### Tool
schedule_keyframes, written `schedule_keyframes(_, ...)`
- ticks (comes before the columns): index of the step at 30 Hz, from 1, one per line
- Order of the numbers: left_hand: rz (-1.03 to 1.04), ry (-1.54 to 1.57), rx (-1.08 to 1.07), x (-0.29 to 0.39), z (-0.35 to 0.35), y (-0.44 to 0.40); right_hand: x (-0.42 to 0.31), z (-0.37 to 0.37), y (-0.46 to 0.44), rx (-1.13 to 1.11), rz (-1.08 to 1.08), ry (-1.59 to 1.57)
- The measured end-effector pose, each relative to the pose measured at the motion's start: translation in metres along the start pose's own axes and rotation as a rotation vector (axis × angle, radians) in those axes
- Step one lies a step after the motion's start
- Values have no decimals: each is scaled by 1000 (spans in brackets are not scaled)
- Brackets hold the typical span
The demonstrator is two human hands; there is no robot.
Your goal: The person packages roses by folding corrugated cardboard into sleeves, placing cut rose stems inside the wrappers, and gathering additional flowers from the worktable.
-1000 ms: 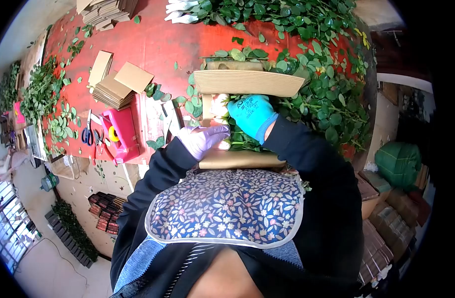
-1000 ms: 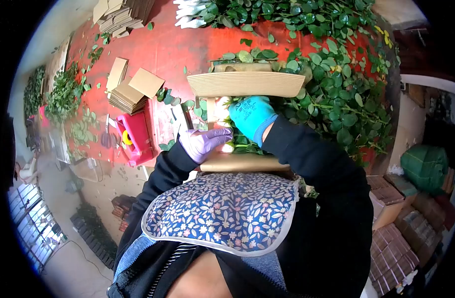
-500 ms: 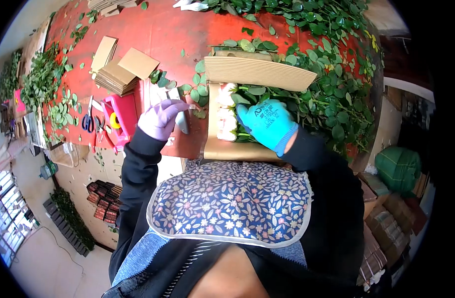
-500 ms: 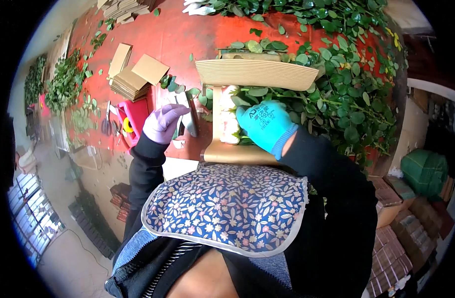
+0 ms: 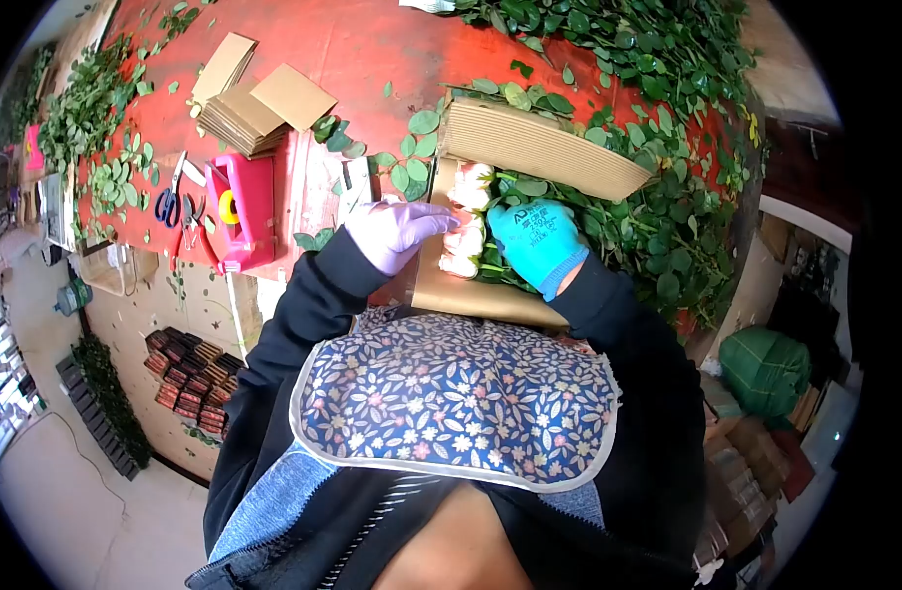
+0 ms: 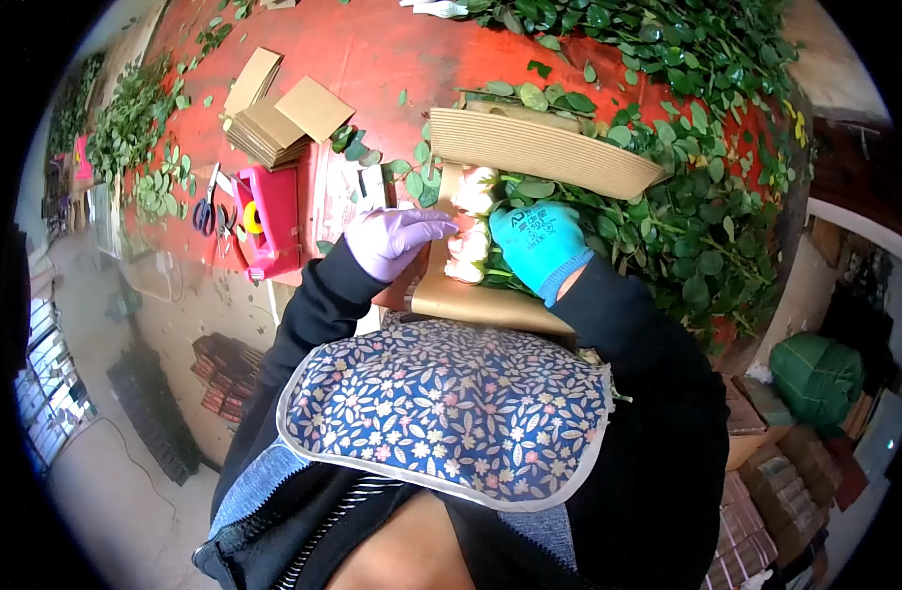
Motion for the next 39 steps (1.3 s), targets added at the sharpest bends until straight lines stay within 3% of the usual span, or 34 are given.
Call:
schedule_keyframes(5, 18, -41, 58, -4, 12, -6, 0, -6, 1, 22, 22, 0)
schedule_keyframes(8, 55, -98, -69, -3, 23, -7, 3, -8, 2, -31, 47, -22)
schedule_keyframes(13, 22, -66, -97, -9, 25, -5, -11, -27, 25, 113, -1, -37)
schedule_keyframes(17, -1, 8, -133, -13, 24, -5, -9, 0, 22, -47, -70, -51)
schedule_keyframes(25, -11, 71, -111, -18, 30, -3, -6, 0, 17, -75, -46, -8)
schedule_keyframes(27, 104, 87, -87, -18, 33, -2, -5, -14, 20, -55, -37, -97)
schedule_keyframes(30, -102, 229, -150, -7, 36, 3, -5, -27, 26, -80, -110, -253)
schedule_keyframes(32, -16, 93, -105, -1, 35, 3, -3, -37, 24, -72, -147, -382)
schedule_keyframes(34, 90, -102, -22, 7, 31, -1, 3, -45, 15, 6, -70, -288)
schedule_keyframes(36, -16, -63, -114, 9, 31, 3, 4, -54, 3, 100, 46, -235)
schedule_keyframes(39, -93, -49, -137, 5, 48, 7, 8, -33, -14, 95, 44, -29)
Point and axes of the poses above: each hand's wrist, its own y-axis away from the middle knuckle, its own z-axis out of the palm, x = y × z, the point moved 1 cm from there along -y, towards the middle knuckle, and after that the axes turned 9 degrees about z, right-handed, at the moved point
